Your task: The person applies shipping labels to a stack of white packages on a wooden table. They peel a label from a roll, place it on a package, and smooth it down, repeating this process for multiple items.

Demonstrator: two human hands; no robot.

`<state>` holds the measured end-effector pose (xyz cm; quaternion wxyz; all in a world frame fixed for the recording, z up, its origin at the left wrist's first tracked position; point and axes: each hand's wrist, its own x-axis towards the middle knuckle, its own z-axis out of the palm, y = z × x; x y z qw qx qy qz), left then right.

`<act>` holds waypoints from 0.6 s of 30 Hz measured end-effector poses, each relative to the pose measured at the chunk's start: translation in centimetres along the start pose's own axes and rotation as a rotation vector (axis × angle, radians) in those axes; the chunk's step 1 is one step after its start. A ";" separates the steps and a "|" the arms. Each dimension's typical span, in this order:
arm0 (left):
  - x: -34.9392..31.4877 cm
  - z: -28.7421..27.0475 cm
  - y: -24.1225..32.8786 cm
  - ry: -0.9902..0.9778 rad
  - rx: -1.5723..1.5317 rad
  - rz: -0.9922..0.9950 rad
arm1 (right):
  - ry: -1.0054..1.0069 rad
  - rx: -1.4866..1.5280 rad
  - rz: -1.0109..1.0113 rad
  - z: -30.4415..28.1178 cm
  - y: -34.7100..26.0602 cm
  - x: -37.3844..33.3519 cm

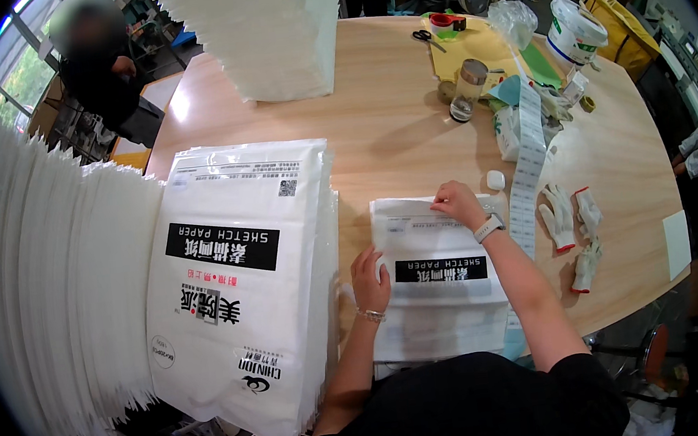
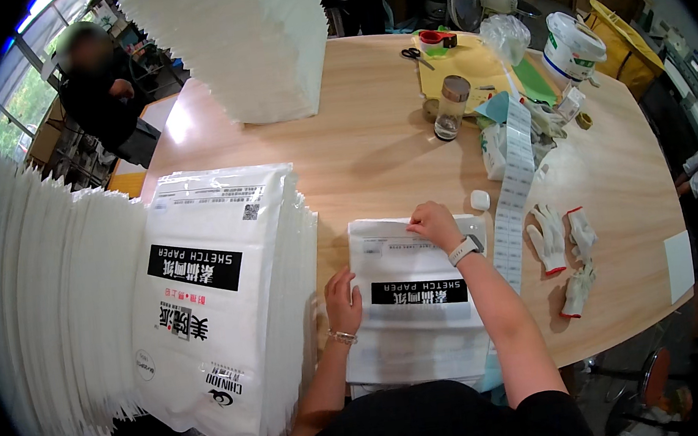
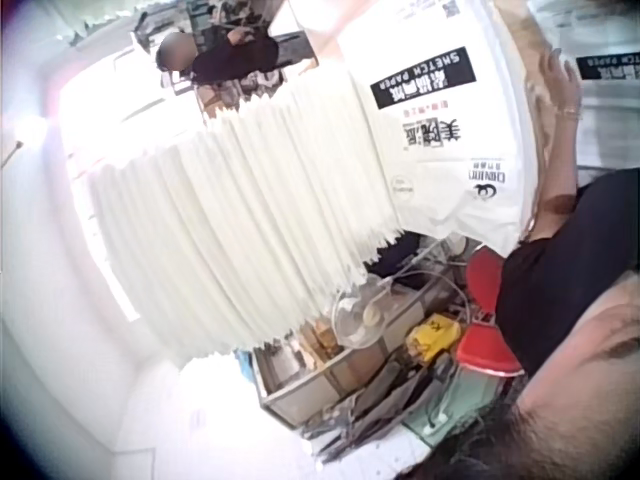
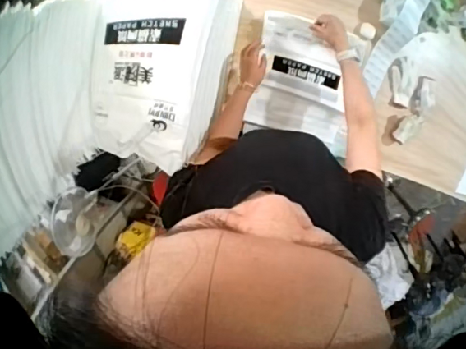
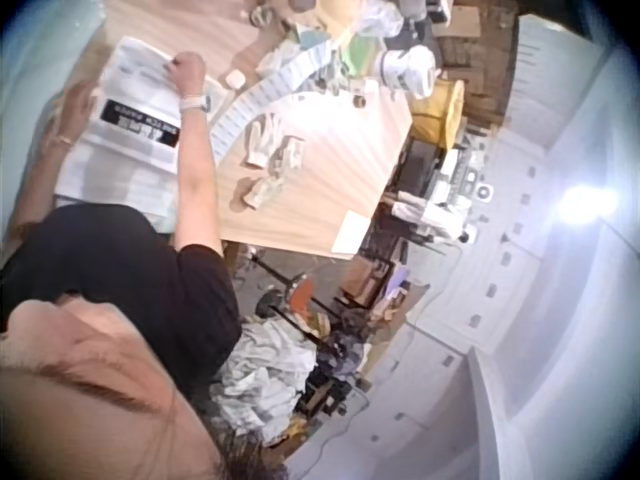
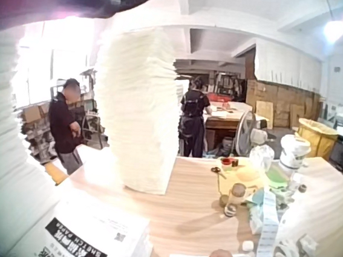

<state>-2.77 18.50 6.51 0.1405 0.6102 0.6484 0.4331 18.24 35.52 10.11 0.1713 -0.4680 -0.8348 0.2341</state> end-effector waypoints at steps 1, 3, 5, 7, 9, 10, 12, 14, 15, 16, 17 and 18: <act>-0.2 -0.4 0.2 0.012 0.003 0.007 | 0.108 -0.106 -0.130 -0.3 -0.7 -0.9; -0.7 -1.5 0.6 0.033 0.012 0.020 | 0.266 -0.235 -0.290 -1.0 -3.0 -2.8; -0.8 -2.8 1.7 0.104 0.007 0.033 | 0.372 -0.286 -0.343 -1.3 -5.1 -5.2; -0.8 -4.2 3.3 0.159 -0.058 0.019 | 0.288 -0.230 -0.289 -0.6 -5.8 -8.9; -0.8 -5.7 5.3 0.197 -0.172 -0.027 | 0.138 -0.130 -0.230 0.0 -8.3 -13.5; -0.6 -6.2 6.1 0.239 -0.171 0.007 | 0.074 -0.124 -0.254 0.7 -9.2 -15.9; -0.7 -6.3 7.3 0.146 -0.282 -0.084 | -0.189 -0.034 -0.256 2.8 -10.0 -20.5; -1.0 -5.6 7.5 0.017 -0.365 -0.110 | -0.370 0.238 -0.160 2.4 -10.1 -23.8; -1.2 -5.3 7.6 -0.066 -0.381 -0.113 | -0.449 0.353 -0.059 1.3 -9.5 -24.7; -2.0 -4.6 7.9 -0.143 -0.375 -0.110 | -0.248 0.445 0.210 1.0 -7.5 -26.9; -2.5 -4.2 8.0 -0.214 -0.371 -0.103 | -0.036 0.524 0.470 0.5 -4.8 -29.3; -2.9 -3.5 8.1 -0.275 -0.416 -0.120 | 0.109 0.335 0.650 -0.7 -2.4 -31.1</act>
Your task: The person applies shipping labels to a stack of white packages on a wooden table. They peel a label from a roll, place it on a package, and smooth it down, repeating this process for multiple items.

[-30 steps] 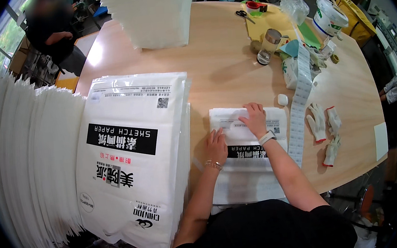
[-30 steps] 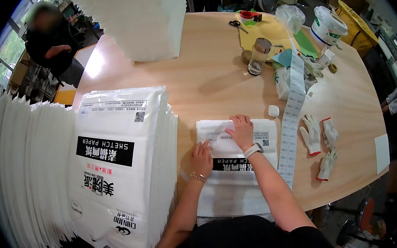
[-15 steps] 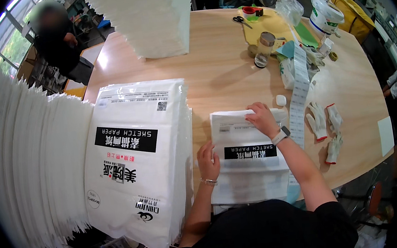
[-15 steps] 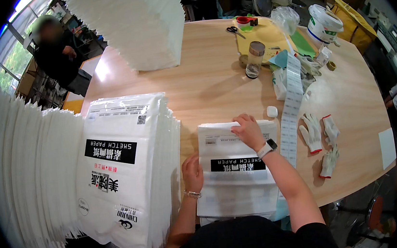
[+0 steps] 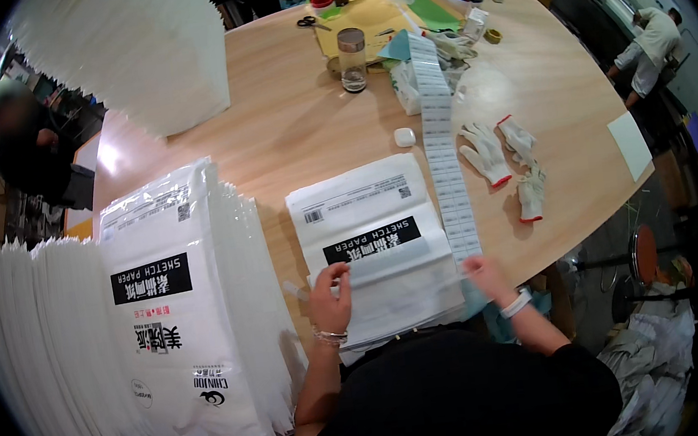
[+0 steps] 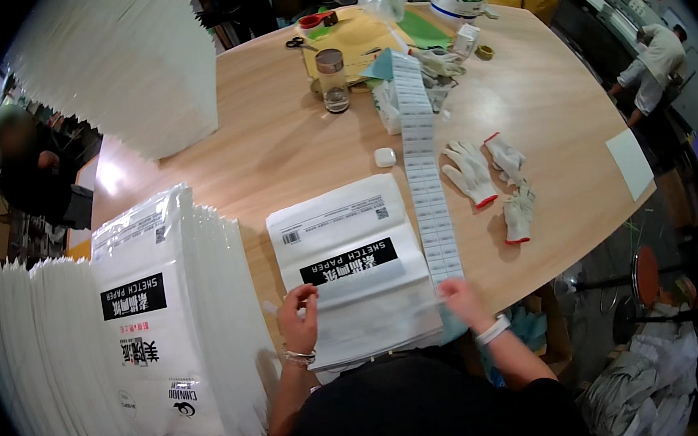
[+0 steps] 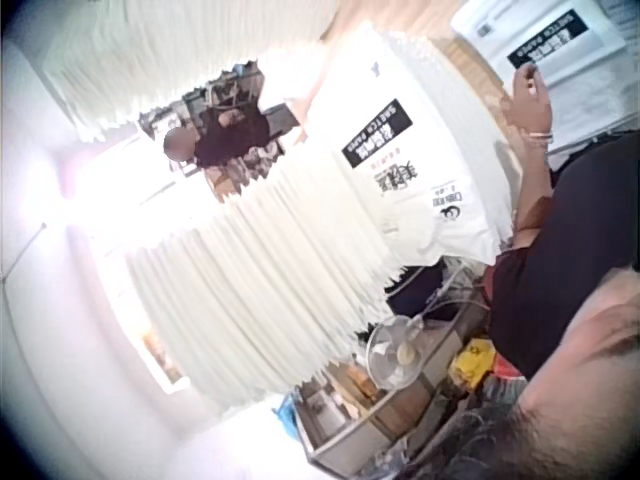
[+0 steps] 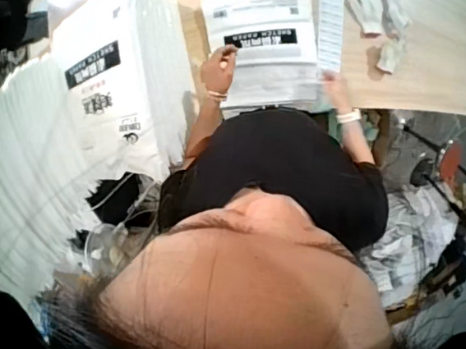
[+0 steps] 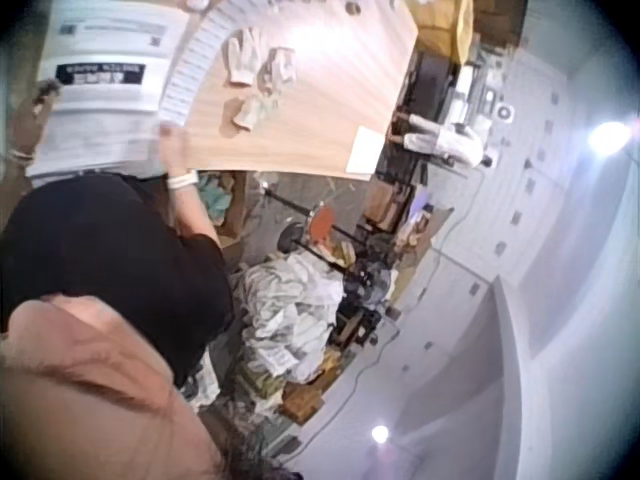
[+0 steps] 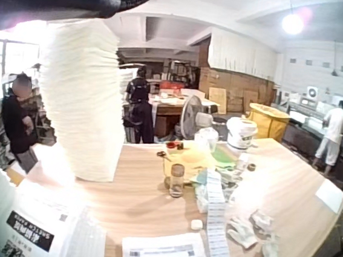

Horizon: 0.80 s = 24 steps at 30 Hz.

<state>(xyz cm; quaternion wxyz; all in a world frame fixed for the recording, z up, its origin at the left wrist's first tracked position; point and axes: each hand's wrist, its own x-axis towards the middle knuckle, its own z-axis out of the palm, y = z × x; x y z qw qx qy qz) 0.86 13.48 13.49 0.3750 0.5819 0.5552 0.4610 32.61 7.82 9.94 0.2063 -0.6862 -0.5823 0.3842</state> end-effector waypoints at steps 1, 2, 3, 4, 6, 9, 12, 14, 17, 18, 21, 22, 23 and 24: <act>-0.4 1.2 -0.2 -0.053 -0.041 -0.022 | 0.217 -0.136 0.131 -2.1 2.2 0.2; -0.6 2.4 -0.4 -0.104 -0.078 -0.044 | 0.200 -0.345 0.201 -4.0 4.6 -0.1; -0.6 3.6 -0.4 -0.179 -0.066 -0.038 | 0.183 -0.555 0.275 -5.1 5.7 -0.4; -0.6 4.7 -0.5 -0.263 -0.075 -0.063 | 0.115 -0.240 0.380 -4.7 6.5 -0.3; -0.9 6.9 -1.1 -0.428 -0.101 -0.104 | -0.026 0.390 0.556 -3.8 6.7 0.3; -1.2 9.7 -1.4 -0.647 -0.125 -0.150 | -0.107 0.498 0.384 -2.1 7.5 0.3; -1.6 12.0 -1.7 -0.800 -0.132 -0.167 | 0.098 0.624 0.218 -2.0 7.1 0.1; -1.4 13.8 -1.2 -0.810 -0.249 -0.457 | 0.144 0.693 0.152 -3.0 5.7 -0.3; 0.0 16.9 -0.4 -0.965 -0.601 -1.011 | 0.099 0.682 0.075 -5.0 4.3 -0.2; 0.5 17.8 -0.6 -1.024 -0.709 -1.126 | 0.060 0.593 0.053 -5.7 4.6 -0.2; 1.5 19.8 0.7 -0.982 -0.685 -1.192 | 0.058 0.482 0.041 -7.1 3.2 0.0; 1.7 20.2 1.1 -0.952 -0.628 -1.143 | 0.072 0.470 0.043 -7.4 2.3 0.1; 1.9 20.6 1.3 -0.924 -0.571 -1.094 | 0.111 0.401 0.039 -7.6 2.3 0.0; 1.8 20.8 1.1 -0.909 -0.582 -1.100 | 0.140 0.335 0.032 -7.7 2.9 -0.4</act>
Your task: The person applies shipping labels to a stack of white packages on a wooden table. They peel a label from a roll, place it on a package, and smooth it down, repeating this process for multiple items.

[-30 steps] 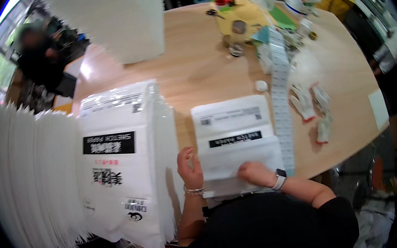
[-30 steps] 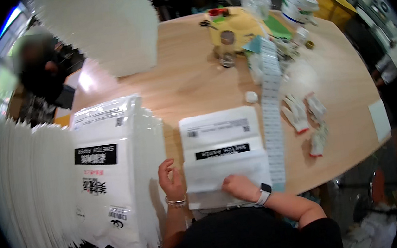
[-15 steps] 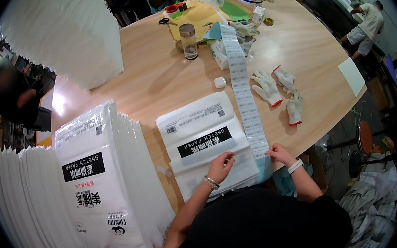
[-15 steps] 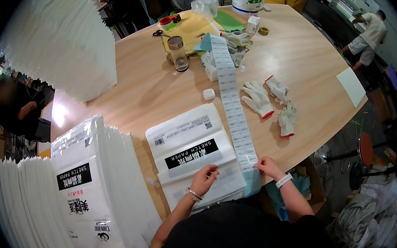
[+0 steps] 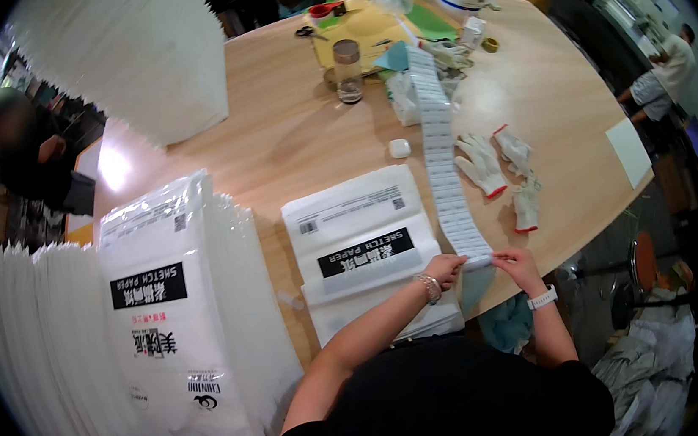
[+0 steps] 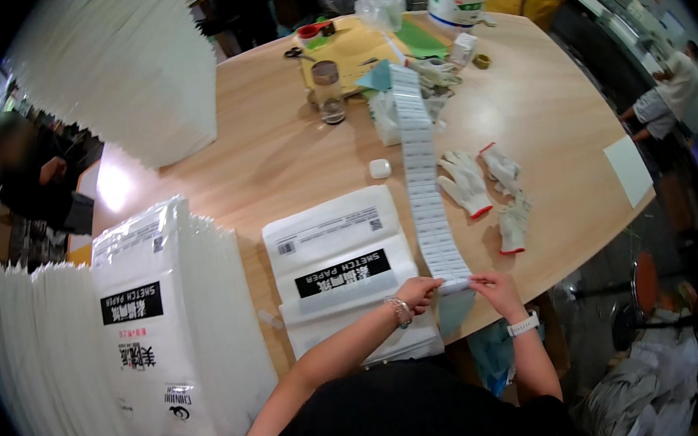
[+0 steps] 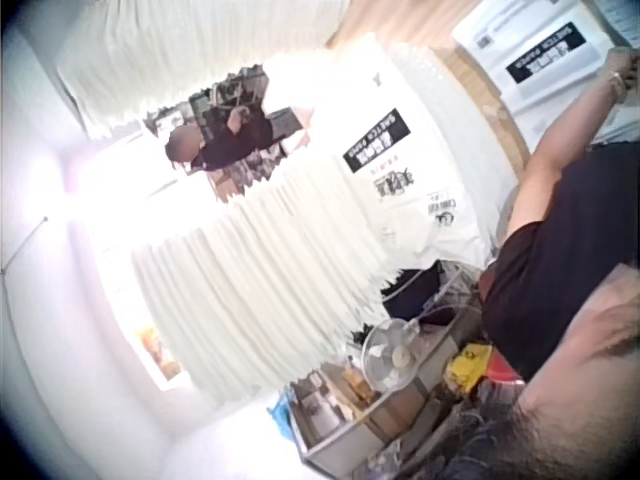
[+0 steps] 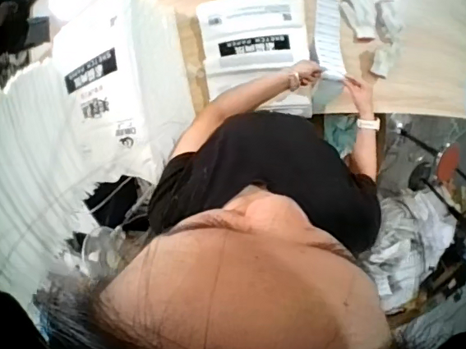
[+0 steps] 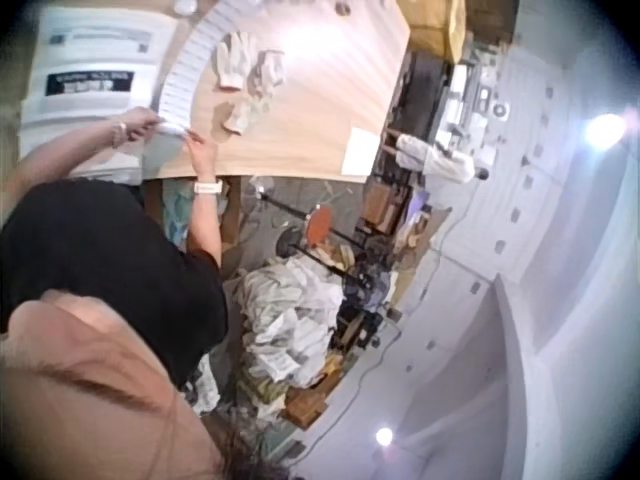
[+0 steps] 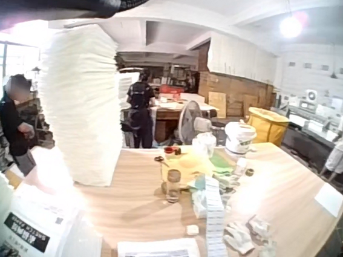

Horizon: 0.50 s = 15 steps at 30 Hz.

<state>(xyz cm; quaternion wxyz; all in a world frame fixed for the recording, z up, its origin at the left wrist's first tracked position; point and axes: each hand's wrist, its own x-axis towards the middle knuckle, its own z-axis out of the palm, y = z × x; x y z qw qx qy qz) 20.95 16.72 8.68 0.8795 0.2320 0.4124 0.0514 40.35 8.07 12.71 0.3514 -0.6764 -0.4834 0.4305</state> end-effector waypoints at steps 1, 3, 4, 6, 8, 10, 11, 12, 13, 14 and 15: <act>0.3 0.1 -0.1 0.005 -0.003 0.015 | 0.026 -0.065 -0.018 -0.1 0.2 -0.2; 0.9 0.1 -0.6 0.024 -0.012 0.047 | 0.128 -0.253 -0.121 0.4 -1.6 -0.7; 1.1 -0.1 -0.8 0.026 -0.014 0.052 | 0.202 -0.419 -0.306 1.1 -2.8 -1.1; 1.6 -0.4 -1.2 0.013 -0.011 0.064 | 0.297 -0.567 -0.501 2.1 -5.9 -1.5; 1.8 -0.6 -1.6 0.020 0.027 0.125 | 0.279 -0.389 -0.511 3.3 -8.3 -0.7; 2.2 -2.0 -2.1 -0.074 0.214 0.203 | 0.245 -0.159 -0.514 5.1 -9.7 1.2; 1.4 -2.3 -2.2 0.064 0.398 0.428 | 0.141 0.058 -0.404 6.4 -10.1 2.6; -0.5 -2.4 -2.3 0.198 0.582 0.650 | 0.041 0.264 -0.285 8.0 -10.6 4.2; -2.6 -2.6 -2.1 0.339 0.769 0.870 | -0.026 0.277 -0.274 10.0 -11.0 5.9; -5.4 -3.2 -0.9 0.475 0.917 0.758 | -0.067 0.255 -0.273 12.3 -10.7 7.8; -5.7 -5.8 -1.4 0.593 0.974 0.939 | -0.159 0.284 -0.255 14.8 -10.9 9.5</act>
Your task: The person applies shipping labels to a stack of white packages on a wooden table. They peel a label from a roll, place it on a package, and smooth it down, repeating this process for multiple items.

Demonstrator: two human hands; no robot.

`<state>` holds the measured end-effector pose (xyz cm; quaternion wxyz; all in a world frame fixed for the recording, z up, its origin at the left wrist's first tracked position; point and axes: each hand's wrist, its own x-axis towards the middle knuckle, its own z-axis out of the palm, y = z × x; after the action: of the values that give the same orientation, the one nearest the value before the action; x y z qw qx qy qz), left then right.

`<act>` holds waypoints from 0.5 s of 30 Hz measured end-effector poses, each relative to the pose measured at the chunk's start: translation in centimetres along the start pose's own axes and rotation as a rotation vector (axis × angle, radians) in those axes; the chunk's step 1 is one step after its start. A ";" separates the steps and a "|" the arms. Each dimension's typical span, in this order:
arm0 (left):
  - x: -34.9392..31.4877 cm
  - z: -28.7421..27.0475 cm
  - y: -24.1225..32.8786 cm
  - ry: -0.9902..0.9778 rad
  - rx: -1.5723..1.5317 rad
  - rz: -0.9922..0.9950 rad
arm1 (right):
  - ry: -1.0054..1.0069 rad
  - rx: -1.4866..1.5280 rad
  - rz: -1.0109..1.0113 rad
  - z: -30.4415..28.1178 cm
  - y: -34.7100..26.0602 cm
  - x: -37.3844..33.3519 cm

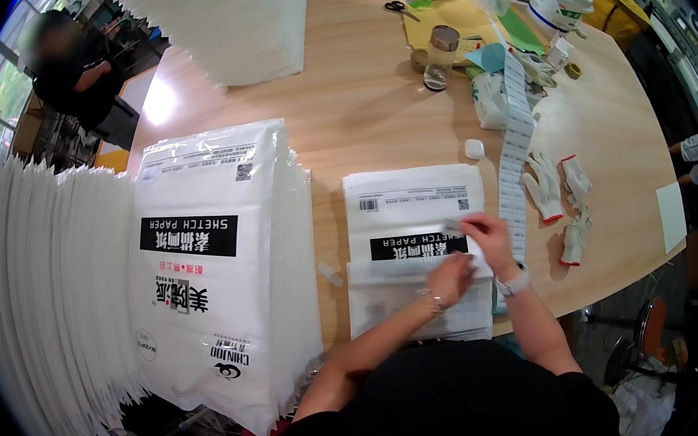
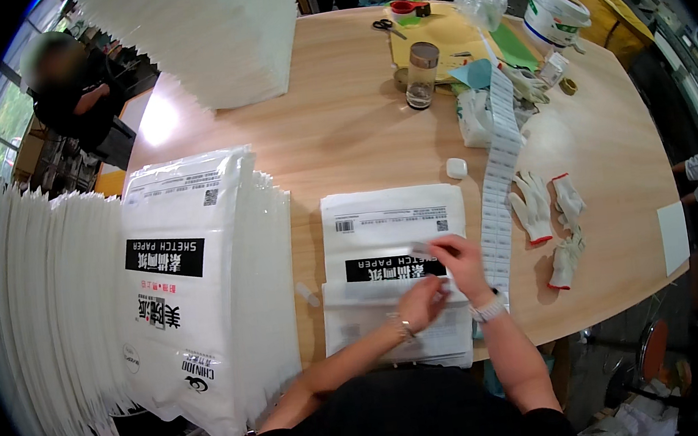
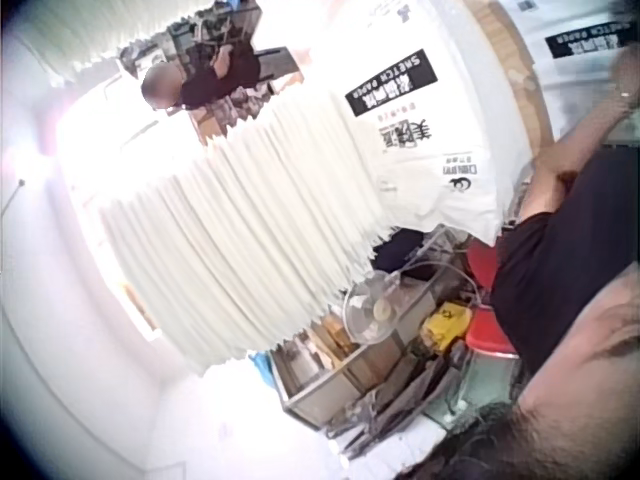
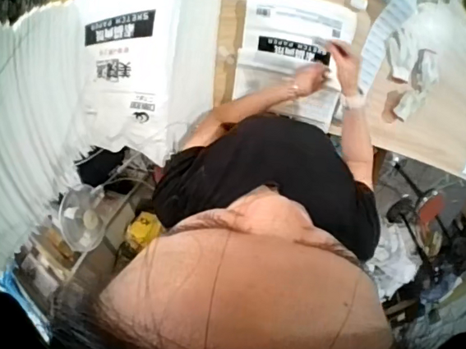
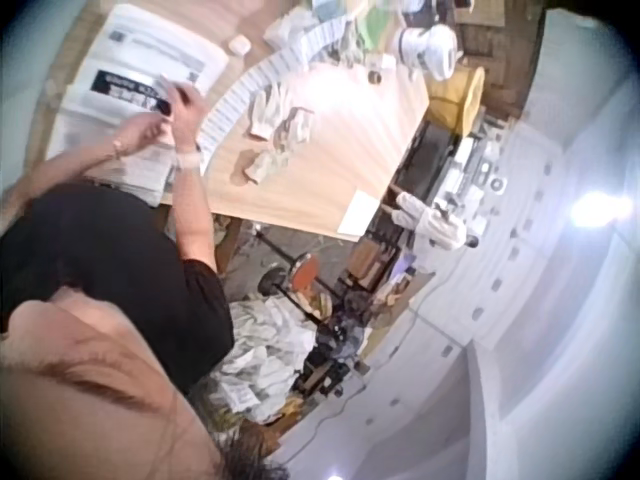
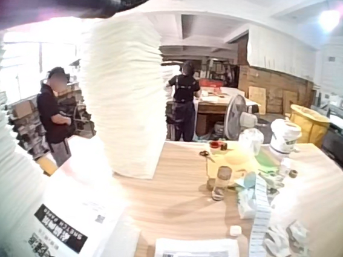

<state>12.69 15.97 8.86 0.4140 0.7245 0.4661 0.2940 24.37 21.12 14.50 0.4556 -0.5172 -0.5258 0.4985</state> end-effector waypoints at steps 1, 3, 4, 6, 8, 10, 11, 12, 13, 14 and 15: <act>-0.1 -1.6 -1.6 0.156 0.123 0.017 | -0.019 -0.036 -0.012 2.1 1.3 1.9; -0.4 -6.2 -3.7 0.310 0.371 -0.079 | -0.086 -0.055 0.002 5.4 4.1 5.2; -0.4 -6.9 -6.5 0.488 0.456 -0.047 | -0.120 -0.051 -0.005 7.2 5.1 6.5; -0.7 -9.6 -8.7 0.581 0.542 -0.062 | -0.193 -0.054 0.035 9.7 6.3 8.3; -0.7 -10.7 -10.3 0.606 0.544 -0.069 | -0.203 -0.141 0.030 11.5 7.6 9.3; -0.7 -11.0 -10.9 0.582 0.534 -0.093 | -0.201 -0.193 0.031 12.4 8.5 9.9; -0.8 -10.9 -11.2 0.568 0.525 -0.107 | -0.196 -0.204 0.039 12.7 8.7 10.0; -0.8 -10.8 -11.3 0.585 0.516 -0.107 | -0.189 -0.216 0.047 13.0 8.9 10.1; -0.6 -10.7 -11.5 0.601 0.507 -0.106 | -0.182 -0.239 0.032 13.1 9.0 10.2; -0.6 -10.6 -11.4 0.614 0.499 -0.106 | -0.173 -0.259 0.018 13.3 8.7 10.2; -0.6 -10.6 -11.4 0.613 0.497 -0.110 | -0.164 -0.280 0.005 13.4 8.5 10.2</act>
<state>-1.07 21.42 4.06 0.0830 0.6554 0.6630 0.3522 11.32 30.32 4.48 0.3335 -0.5345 -0.6244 0.4618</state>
